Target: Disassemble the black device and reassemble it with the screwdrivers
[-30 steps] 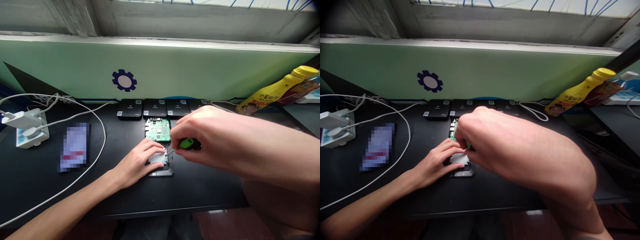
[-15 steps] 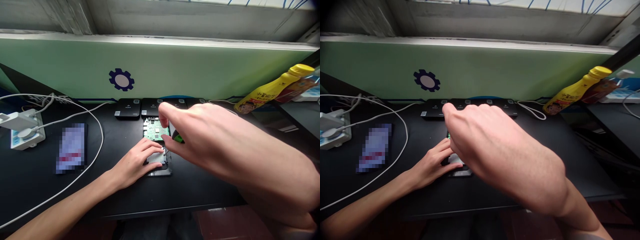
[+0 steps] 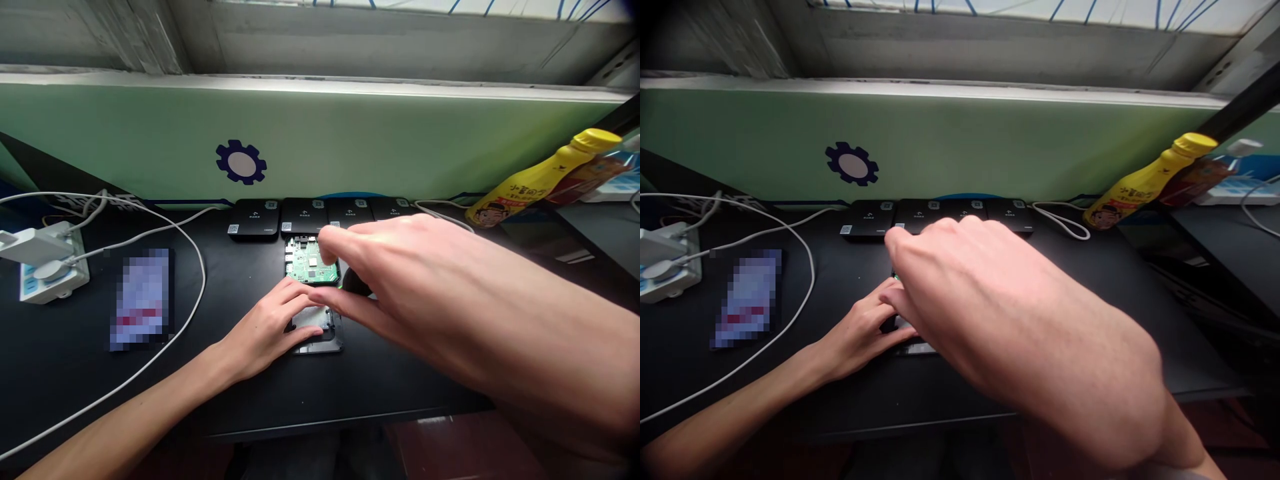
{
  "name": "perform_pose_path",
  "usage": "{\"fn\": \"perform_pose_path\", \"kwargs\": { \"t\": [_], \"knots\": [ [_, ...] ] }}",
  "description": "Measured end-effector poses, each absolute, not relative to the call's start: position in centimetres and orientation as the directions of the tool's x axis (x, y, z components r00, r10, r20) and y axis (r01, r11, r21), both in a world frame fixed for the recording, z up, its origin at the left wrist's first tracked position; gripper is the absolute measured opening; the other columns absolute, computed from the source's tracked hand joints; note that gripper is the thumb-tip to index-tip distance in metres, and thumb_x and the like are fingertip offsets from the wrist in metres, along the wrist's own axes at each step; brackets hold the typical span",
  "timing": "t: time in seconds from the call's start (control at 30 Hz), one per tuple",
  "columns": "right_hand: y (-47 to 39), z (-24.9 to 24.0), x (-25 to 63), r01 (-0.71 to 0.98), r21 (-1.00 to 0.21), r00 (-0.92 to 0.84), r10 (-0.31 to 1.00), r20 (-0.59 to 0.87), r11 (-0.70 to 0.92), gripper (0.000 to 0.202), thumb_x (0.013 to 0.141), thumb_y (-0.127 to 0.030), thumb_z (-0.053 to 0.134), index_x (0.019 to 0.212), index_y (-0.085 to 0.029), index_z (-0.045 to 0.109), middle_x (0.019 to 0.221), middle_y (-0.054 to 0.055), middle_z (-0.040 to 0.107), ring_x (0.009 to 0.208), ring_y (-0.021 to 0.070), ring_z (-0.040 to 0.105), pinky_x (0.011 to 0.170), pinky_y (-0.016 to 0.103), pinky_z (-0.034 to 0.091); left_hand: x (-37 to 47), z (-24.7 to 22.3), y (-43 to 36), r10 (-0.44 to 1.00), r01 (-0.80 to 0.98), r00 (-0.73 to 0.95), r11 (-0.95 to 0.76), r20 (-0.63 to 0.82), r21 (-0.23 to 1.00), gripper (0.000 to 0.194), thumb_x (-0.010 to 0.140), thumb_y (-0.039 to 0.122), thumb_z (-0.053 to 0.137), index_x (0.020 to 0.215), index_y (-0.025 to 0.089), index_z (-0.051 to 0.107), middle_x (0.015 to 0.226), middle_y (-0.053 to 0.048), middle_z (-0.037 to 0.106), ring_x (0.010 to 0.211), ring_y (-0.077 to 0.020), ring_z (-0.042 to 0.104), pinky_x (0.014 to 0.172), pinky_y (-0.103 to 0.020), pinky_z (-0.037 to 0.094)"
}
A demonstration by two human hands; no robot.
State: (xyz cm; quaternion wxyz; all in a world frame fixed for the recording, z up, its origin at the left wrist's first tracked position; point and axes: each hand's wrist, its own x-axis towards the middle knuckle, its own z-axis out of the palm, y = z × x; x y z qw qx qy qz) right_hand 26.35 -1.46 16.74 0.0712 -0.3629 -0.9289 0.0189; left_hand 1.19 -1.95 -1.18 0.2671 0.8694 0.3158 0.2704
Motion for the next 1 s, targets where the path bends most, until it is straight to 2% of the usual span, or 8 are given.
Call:
{"fn": "perform_pose_path", "kwargs": {
  "t": [0.17, 0.23, 0.37, 0.43, 0.63, 0.8, 0.9, 1.0],
  "knots": [
    [-0.6, 16.1, 26.0, 0.706, -0.023, -0.696, 0.7, 0.156, 0.707, 0.031, 0.115, -0.047, 0.058, 0.102, -0.022, 0.072, 0.08, 0.003, 0.071, 0.06, 0.0169, 0.051, 0.062, 0.036, 0.028, 1.2, -1.3, -2.0, 0.698, 0.423, 0.649, -0.662, 0.303, 0.618, 0.037, 0.109, 0.035, 0.077, 0.143, 0.024, 0.071, 0.143, -0.011, 0.074, 0.137, -0.0307, 0.068, 0.115, -0.047, 0.062],
    [-0.8, 16.2, 26.3, 0.686, -0.082, -0.712, 0.69, 0.134, 0.723, 0.016, 0.112, -0.035, 0.062, 0.115, -0.023, 0.073, 0.093, 0.003, 0.077, 0.07, 0.0178, 0.06, 0.065, 0.034, 0.036, 1.2, -1.1, -1.9, 0.696, 0.417, 0.661, -0.651, 0.28, 0.635, 0.038, 0.109, 0.035, 0.076, 0.144, 0.023, 0.07, 0.149, -0.013, 0.071, 0.143, -0.0309, 0.065, 0.12, -0.048, 0.06],
    [-2.0, 16.5, 27.6, 0.623, -0.232, -0.734, 0.66, 0.158, 0.747, 0.041, 0.115, -0.027, 0.052, 0.155, -0.028, 0.061, 0.136, 0.007, 0.078, 0.115, 0.0256, 0.072, 0.09, 0.037, 0.055, 1.2, -0.8, -1.9, 0.695, 0.412, 0.666, -0.646, 0.272, 0.642, 0.039, 0.11, 0.035, 0.075, 0.147, 0.023, 0.069, 0.154, -0.014, 0.068, 0.149, -0.0318, 0.061, 0.126, -0.052, 0.056],
    [-2.2, 16.6, 28.3, 0.608, -0.247, -0.731, 0.653, 0.197, 0.755, 0.042, 0.116, -0.026, 0.048, 0.155, -0.028, 0.063, 0.141, 0.008, 0.077, 0.124, 0.0279, 0.071, 0.097, 0.04, 0.056, 1.2, -0.8, -1.9, 0.694, 0.411, 0.667, -0.645, 0.269, 0.644, 0.038, 0.11, 0.035, 0.075, 0.146, 0.023, 0.069, 0.154, -0.013, 0.069, 0.149, -0.0318, 0.061, 0.126, -0.052, 0.056],
    [-1.4, 16.9, 27.6, 0.62, -0.185, -0.766, 0.639, 0.067, 0.762, 0.015, 0.11, -0.03, 0.063, 0.115, -0.025, 0.076, 0.117, 0.005, 0.078, 0.098, 0.0221, 0.07, 0.079, 0.035, 0.051, 1.2, -0.9, -1.9, 0.696, 0.41, 0.668, -0.64, 0.264, 0.65, 0.034, 0.111, 0.036, 0.074, 0.143, 0.024, 0.07, 0.149, -0.012, 0.071, 0.148, -0.0314, 0.061, 0.125, -0.051, 0.056],
    [-1.7, 16.4, 25.6, 0.698, -0.033, -0.697, 0.69, 0.195, 0.715, 0.034, 0.116, -0.047, 0.059, 0.099, -0.02, 0.072, 0.084, 0.004, 0.07, 0.068, 0.018, 0.059, 0.065, 0.037, 0.035, 1.2, -1.2, -1.9, 0.714, 0.423, 0.642, -0.634, 0.28, 0.648, 0.035, 0.111, 0.035, 0.074, 0.145, 0.025, 0.07, 0.141, -0.012, 0.073, 0.134, -0.0322, 0.07, 0.11, -0.049, 0.065],
    [-1.6, 16.3, 25.1, 0.707, 0.012, -0.696, 0.692, 0.191, 0.708, 0.025, 0.115, -0.037, 0.06, 0.101, -0.02, 0.073, 0.083, 0.005, 0.073, 0.064, 0.0176, 0.056, 0.063, 0.037, 0.029, 1.2, -1.2, -1.9, 0.69, 0.409, 0.652, -0.668, 0.312, 0.622, 0.035, 0.11, 0.036, 0.075, 0.142, 0.024, 0.071, 0.14, -0.012, 0.075, 0.135, -0.0326, 0.07, 0.114, -0.051, 0.064],
    [-1.3, 16.3, 25.2, 0.674, -0.059, -0.721, 0.674, 0.16, 0.736, 0.024, 0.11, -0.024, 0.064, 0.131, -0.022, 0.073, 0.098, 0.006, 0.08, 0.072, 0.0192, 0.064, 0.066, 0.035, 0.035, 1.3, -1.0, -1.9, 0.688, 0.41, 0.662, -0.665, 0.298, 0.624, 0.036, 0.11, 0.036, 0.075, 0.143, 0.023, 0.07, 0.148, -0.013, 0.072, 0.142, -0.0323, 0.066, 0.119, -0.051, 0.061]
  ]
}}
